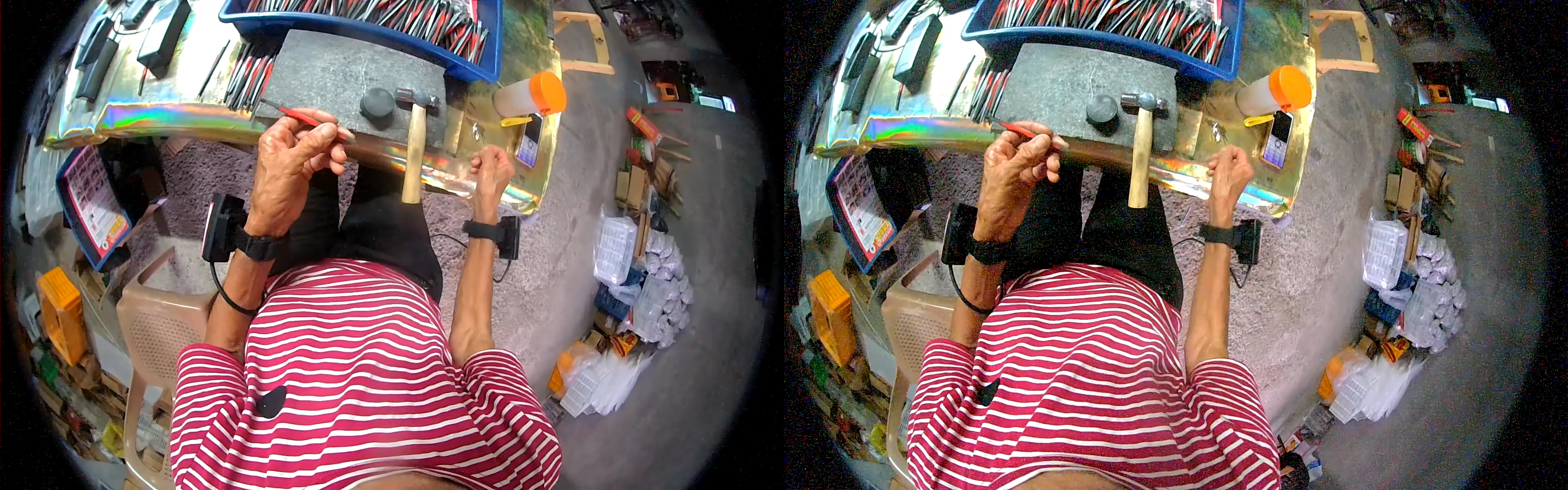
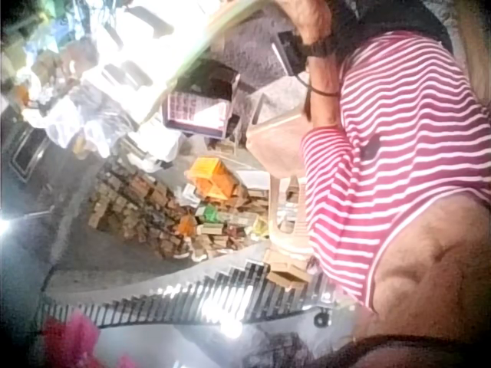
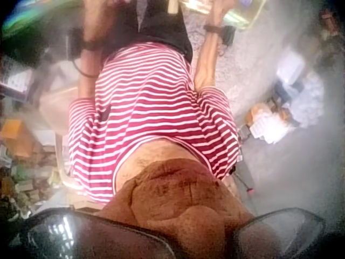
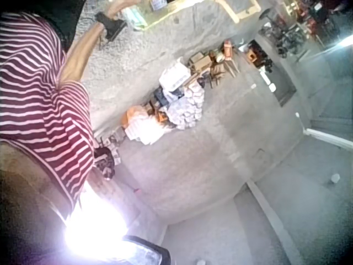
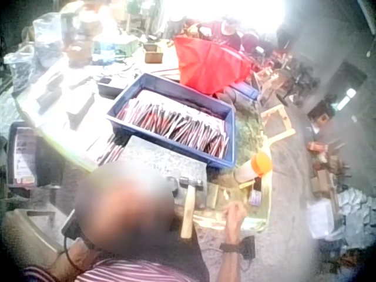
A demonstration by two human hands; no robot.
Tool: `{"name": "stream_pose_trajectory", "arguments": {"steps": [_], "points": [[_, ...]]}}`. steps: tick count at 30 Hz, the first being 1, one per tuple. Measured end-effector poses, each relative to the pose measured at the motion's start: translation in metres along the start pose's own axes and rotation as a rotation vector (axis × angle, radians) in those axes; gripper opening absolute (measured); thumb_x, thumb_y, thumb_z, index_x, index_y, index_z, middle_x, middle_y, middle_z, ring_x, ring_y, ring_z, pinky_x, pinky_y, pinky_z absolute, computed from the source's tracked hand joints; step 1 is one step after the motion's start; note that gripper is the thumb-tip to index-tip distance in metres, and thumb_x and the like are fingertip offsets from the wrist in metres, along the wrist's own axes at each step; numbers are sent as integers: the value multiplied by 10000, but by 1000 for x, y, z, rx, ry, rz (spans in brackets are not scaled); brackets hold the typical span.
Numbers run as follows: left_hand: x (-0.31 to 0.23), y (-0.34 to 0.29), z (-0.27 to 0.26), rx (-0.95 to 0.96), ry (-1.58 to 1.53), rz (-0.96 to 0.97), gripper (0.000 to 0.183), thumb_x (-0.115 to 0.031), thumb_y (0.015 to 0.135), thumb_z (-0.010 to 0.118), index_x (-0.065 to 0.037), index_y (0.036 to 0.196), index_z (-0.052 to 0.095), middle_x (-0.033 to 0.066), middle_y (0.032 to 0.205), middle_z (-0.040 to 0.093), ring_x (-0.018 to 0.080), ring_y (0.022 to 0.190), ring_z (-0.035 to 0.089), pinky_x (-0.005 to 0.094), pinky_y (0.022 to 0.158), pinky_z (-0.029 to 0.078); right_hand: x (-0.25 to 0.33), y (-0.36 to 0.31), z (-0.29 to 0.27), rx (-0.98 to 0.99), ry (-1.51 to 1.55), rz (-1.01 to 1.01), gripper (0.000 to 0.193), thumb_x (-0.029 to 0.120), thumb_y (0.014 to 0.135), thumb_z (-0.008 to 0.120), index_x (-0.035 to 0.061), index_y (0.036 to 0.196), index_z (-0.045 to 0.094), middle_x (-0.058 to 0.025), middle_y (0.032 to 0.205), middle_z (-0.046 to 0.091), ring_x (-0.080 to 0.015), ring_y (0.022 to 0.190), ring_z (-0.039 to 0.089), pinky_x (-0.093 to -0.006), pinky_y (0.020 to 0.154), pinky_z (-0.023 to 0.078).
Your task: The person uses a hammer to drive metal pins into a cylindrical base mounted on a workbench.
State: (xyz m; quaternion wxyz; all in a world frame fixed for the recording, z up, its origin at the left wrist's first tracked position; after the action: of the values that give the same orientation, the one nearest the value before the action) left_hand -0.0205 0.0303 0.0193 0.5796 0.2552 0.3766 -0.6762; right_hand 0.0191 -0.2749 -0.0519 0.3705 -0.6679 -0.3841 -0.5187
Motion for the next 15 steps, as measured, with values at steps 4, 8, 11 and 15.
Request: {"name": "stream_pose_trajectory", "arguments": {"steps": [4, 8, 11, 15], "points": [[-2, -2, 1, 4, 23, 12, 156, -99, 817, 516, 3, 931, 484, 128, 838, 570, 119, 640, 547, 213, 533, 475, 0, 24, -4, -8, -267, -133, 128, 109, 766, 509, -9, 729, 540, -36, 588, 514, -95, 505, 490, -229, 441, 399], [-3, -3, 2, -7, 16, 7, 155, -98, 814, 520, 6, 926, 491, 126, 835, 571, 119, 641, 547, 213, 537, 477, 0, 31, -1, -86, -671, -427, 129, 123, 712, 540, 2, 750, 561, -80, 609, 558, -168, 556, 539, -292, 532, 426], [0, -3, 3, 0, -17, 7, 163, -109, 810, 530, 2, 924, 495, 116, 825, 573, 118, 637, 550, 212, 539, 478, -1, 33, 0, -42, -668, -364, 146, 150, 702, 550, 13, 748, 564, -109, 643, 577, -200, 603, 562, -305, 575, 433], [1, -5, 0, -4, -11, 10, 154, -125, 808, 539, -10, 904, 503, 108, 819, 582, 114, 630, 551, 209, 541, 477, 3, 29, 8, -5, -781, -443, 140, 145, 702, 515, 8, 715, 541, -132, 620, 547, -250, 587, 543, -347, 570, 424]]}}
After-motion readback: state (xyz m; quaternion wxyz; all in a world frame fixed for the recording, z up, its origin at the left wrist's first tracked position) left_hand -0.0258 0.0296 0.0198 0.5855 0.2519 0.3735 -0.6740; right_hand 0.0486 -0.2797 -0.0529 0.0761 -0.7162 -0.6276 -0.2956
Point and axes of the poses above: each hand's wrist, its own y-axis towards the middle knuckle, its own z-axis out of the palm, x = y × z, the point moved 4 cm from there along y, towards the middle knuckle
